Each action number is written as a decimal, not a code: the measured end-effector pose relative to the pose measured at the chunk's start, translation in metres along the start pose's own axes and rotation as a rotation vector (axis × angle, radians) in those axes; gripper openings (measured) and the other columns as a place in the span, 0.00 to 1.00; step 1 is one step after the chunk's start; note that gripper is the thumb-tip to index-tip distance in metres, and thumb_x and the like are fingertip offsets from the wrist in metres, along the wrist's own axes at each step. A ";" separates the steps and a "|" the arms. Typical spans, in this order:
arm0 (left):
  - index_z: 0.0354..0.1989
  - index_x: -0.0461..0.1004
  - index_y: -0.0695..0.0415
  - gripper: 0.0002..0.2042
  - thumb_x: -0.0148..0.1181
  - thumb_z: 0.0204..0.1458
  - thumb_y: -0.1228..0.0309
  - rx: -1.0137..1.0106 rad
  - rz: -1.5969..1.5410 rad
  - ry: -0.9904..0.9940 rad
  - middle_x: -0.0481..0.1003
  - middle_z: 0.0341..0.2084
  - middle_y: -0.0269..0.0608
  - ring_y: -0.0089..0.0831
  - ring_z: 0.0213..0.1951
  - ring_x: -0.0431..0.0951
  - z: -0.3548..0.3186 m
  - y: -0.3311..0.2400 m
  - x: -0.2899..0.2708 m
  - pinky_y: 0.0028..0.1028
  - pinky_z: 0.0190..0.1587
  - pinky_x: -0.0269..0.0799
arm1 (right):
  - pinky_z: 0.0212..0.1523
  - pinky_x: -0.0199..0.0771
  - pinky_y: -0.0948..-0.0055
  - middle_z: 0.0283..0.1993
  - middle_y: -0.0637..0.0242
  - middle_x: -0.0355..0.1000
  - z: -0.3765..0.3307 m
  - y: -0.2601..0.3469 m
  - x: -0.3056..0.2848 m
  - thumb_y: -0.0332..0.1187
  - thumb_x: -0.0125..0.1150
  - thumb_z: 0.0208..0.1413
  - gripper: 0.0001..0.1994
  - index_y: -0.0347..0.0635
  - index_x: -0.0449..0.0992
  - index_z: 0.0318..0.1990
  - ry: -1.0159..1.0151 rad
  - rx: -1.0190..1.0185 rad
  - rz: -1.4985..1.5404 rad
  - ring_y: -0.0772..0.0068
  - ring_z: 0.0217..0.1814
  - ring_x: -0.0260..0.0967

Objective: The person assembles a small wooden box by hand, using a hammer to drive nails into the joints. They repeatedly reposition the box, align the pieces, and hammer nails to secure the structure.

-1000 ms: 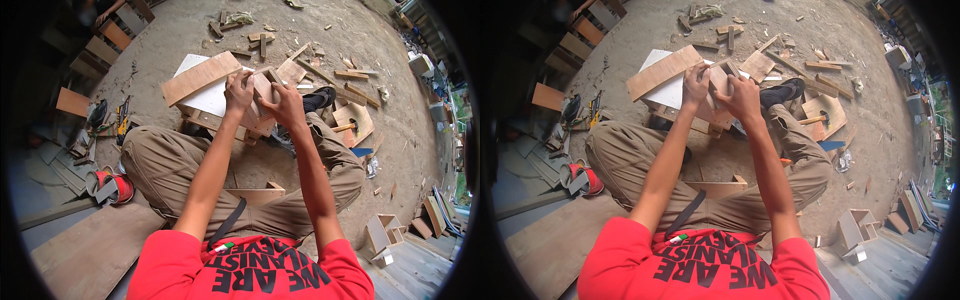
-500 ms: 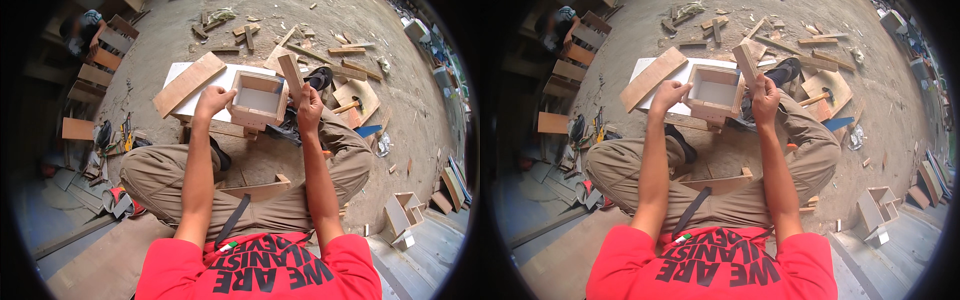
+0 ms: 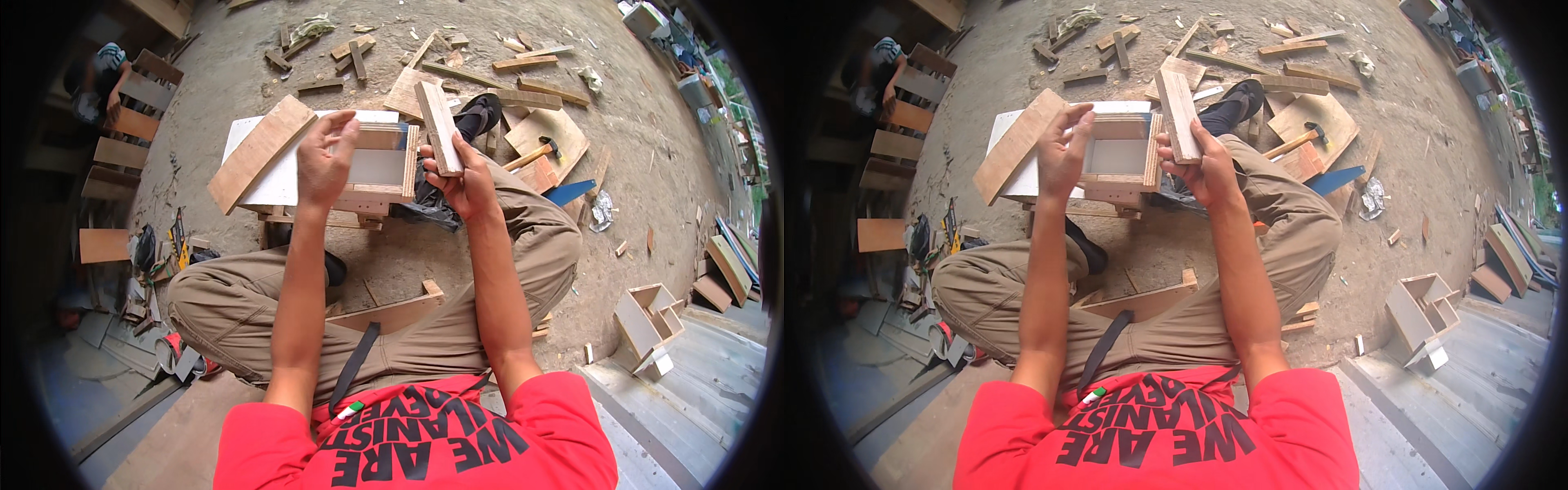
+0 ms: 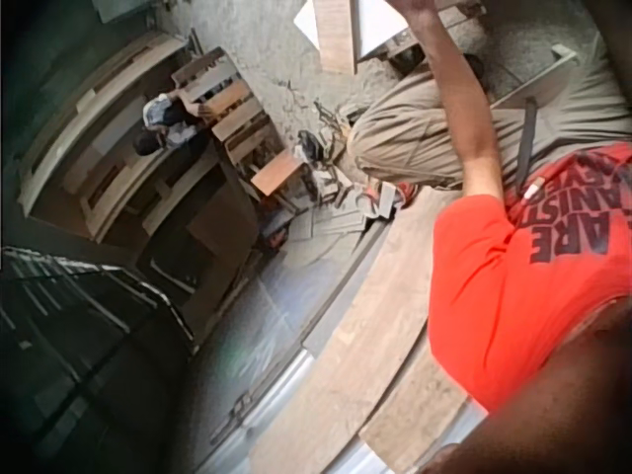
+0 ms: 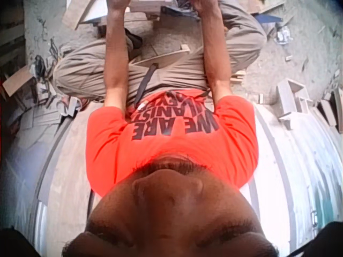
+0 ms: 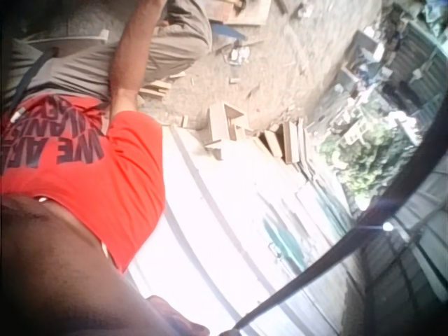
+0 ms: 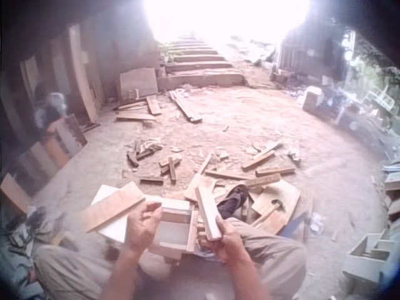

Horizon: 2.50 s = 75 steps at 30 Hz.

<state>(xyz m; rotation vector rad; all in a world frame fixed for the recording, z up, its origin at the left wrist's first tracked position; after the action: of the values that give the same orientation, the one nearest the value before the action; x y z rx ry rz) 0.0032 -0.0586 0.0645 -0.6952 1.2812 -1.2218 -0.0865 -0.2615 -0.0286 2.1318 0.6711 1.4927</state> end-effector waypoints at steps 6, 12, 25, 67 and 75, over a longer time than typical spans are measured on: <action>0.63 0.66 0.67 0.27 0.55 0.66 0.57 -0.262 -0.570 0.256 0.76 0.54 0.50 0.33 0.54 0.77 -0.020 0.011 0.062 0.34 0.56 0.73 | 0.16 0.76 0.81 0.31 0.57 0.77 -0.013 -0.023 0.032 0.44 0.47 0.71 0.19 0.37 0.67 0.57 0.330 0.222 0.104 0.74 0.22 0.76; 0.63 0.62 0.65 0.27 0.55 0.66 0.55 -0.257 -0.838 0.224 0.76 0.51 0.50 0.36 0.55 0.77 -0.019 0.012 0.053 0.36 0.57 0.72 | 0.22 0.81 0.74 0.41 0.56 0.77 -0.017 -0.032 0.052 0.46 0.55 0.68 0.25 0.32 0.68 0.59 0.425 0.129 -0.057 0.70 0.30 0.79; 0.59 0.71 0.67 0.34 0.72 0.51 0.53 0.002 0.014 0.283 0.77 0.54 0.55 0.40 0.59 0.76 -0.007 0.007 0.012 0.38 0.64 0.69 | 0.44 0.80 0.75 0.48 0.62 0.77 -0.002 0.009 0.012 0.36 0.63 0.65 0.22 0.31 0.70 0.60 0.064 -0.393 -0.300 0.76 0.41 0.77; 0.64 0.66 0.60 0.26 0.43 0.70 0.50 -0.477 -1.074 -0.235 0.73 0.59 0.46 0.38 0.61 0.73 -0.015 0.053 -0.022 0.42 0.66 0.65 | 0.54 0.66 0.57 0.50 0.54 0.69 -0.043 -0.023 0.074 0.42 0.77 0.47 0.30 0.35 0.70 0.52 -0.216 -0.909 -1.308 0.54 0.53 0.69; 0.63 0.62 0.66 0.30 0.42 0.69 0.48 -0.453 -1.060 -0.130 0.69 0.60 0.50 0.39 0.64 0.69 -0.021 0.009 0.006 0.44 0.68 0.62 | 0.53 0.72 0.69 0.49 0.52 0.74 -0.009 -0.046 0.038 0.43 0.68 0.61 0.30 0.26 0.66 0.58 -0.051 -0.574 -0.735 0.68 0.49 0.73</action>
<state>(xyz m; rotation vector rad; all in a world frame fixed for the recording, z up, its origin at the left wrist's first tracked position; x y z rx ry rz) -0.0146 -0.0566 0.0495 -1.9072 1.0815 -1.6620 -0.0894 -0.2014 -0.0265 1.2799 0.7742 1.0422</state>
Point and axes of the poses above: each hand's wrist, its own z-axis towards the middle knuckle, its own x-axis out of the palm, y = z × x, the point moved 9 cm from there along z, towards the middle knuckle
